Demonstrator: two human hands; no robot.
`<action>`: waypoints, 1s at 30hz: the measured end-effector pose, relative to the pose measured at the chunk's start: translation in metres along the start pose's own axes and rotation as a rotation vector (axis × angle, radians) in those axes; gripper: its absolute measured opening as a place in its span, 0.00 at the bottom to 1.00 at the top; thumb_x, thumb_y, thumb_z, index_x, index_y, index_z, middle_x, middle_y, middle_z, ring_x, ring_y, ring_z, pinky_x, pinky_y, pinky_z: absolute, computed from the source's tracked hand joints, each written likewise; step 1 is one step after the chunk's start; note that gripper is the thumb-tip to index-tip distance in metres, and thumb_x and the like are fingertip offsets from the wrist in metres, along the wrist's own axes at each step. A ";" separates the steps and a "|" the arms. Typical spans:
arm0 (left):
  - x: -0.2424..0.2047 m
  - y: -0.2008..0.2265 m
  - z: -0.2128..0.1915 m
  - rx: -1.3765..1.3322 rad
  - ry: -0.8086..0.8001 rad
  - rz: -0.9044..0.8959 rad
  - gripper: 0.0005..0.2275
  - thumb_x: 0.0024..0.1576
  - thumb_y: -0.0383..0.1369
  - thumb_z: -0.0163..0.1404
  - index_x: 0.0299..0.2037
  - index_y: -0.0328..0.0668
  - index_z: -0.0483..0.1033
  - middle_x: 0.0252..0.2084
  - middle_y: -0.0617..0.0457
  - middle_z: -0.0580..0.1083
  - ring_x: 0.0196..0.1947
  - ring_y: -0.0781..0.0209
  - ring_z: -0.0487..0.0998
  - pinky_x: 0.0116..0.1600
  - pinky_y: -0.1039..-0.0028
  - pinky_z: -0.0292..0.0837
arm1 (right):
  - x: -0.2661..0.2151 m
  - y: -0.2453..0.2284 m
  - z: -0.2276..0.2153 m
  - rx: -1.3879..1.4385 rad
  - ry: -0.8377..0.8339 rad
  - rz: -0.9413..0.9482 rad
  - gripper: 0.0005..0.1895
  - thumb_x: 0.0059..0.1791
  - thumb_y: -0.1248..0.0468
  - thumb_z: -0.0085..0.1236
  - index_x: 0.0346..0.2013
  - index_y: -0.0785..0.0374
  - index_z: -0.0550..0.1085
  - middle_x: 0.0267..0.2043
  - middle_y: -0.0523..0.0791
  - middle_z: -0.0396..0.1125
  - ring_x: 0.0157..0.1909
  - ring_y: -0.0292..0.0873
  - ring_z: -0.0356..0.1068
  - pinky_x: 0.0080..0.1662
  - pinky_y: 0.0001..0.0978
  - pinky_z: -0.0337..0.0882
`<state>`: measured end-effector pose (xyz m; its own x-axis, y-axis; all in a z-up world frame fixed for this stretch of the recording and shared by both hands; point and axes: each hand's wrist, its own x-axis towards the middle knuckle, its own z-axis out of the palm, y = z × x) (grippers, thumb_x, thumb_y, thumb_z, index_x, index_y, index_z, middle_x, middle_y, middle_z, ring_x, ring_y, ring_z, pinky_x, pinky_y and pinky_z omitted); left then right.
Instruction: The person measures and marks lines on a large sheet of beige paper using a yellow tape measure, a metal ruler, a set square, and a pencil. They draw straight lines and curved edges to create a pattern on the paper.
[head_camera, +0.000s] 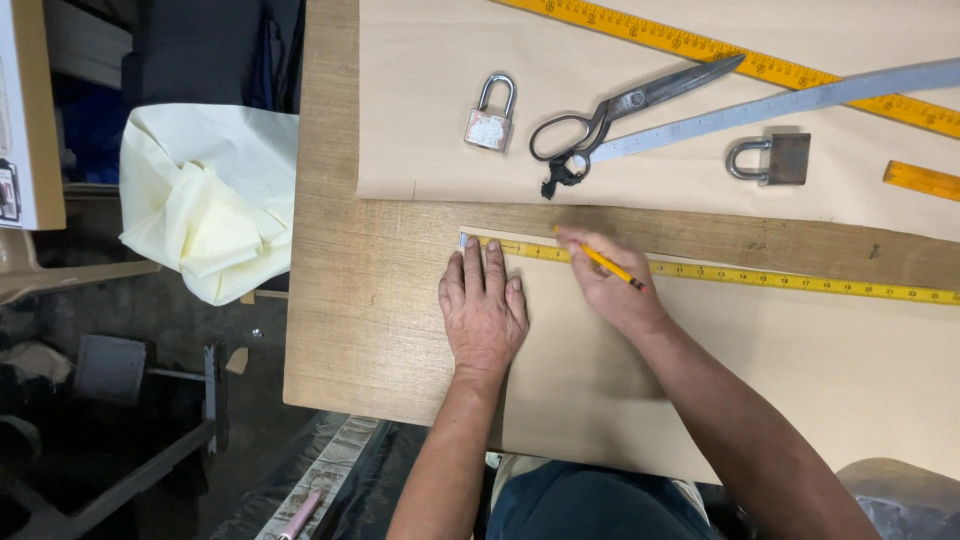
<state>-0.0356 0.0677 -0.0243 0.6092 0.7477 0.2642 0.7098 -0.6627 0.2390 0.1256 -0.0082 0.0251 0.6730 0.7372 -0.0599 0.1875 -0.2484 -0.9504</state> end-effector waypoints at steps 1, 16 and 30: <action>0.000 0.000 0.001 -0.001 0.007 0.005 0.24 0.68 0.47 0.33 0.68 0.47 0.68 0.69 0.43 0.66 0.68 0.41 0.65 0.70 0.53 0.56 | 0.000 -0.009 -0.008 0.000 0.005 -0.006 0.14 0.52 0.73 0.54 0.49 0.62 0.81 0.42 0.53 0.77 0.45 0.42 0.75 0.47 0.37 0.74; 0.005 0.003 -0.028 -0.079 0.021 0.081 0.21 0.65 0.40 0.39 0.64 0.38 0.71 0.63 0.40 0.71 0.64 0.39 0.70 0.69 0.50 0.61 | -0.076 0.078 -0.115 -1.162 0.108 -0.421 0.21 0.54 0.58 0.60 0.61 0.61 0.76 0.52 0.54 0.71 0.55 0.57 0.71 0.67 0.51 0.67; 0.001 0.004 -0.015 0.055 -0.068 0.074 0.26 0.63 0.46 0.40 0.70 0.44 0.66 0.69 0.48 0.68 0.63 0.48 0.69 0.64 0.56 0.63 | -0.073 0.107 -0.143 -1.202 0.058 -0.325 0.15 0.57 0.57 0.56 0.57 0.54 0.77 0.40 0.49 0.61 0.43 0.54 0.66 0.52 0.48 0.70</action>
<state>-0.0368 0.0651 -0.0090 0.6816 0.6994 0.2149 0.6795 -0.7140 0.1688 0.1986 -0.1782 -0.0288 0.4975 0.8511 0.1678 0.8658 -0.4992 -0.0351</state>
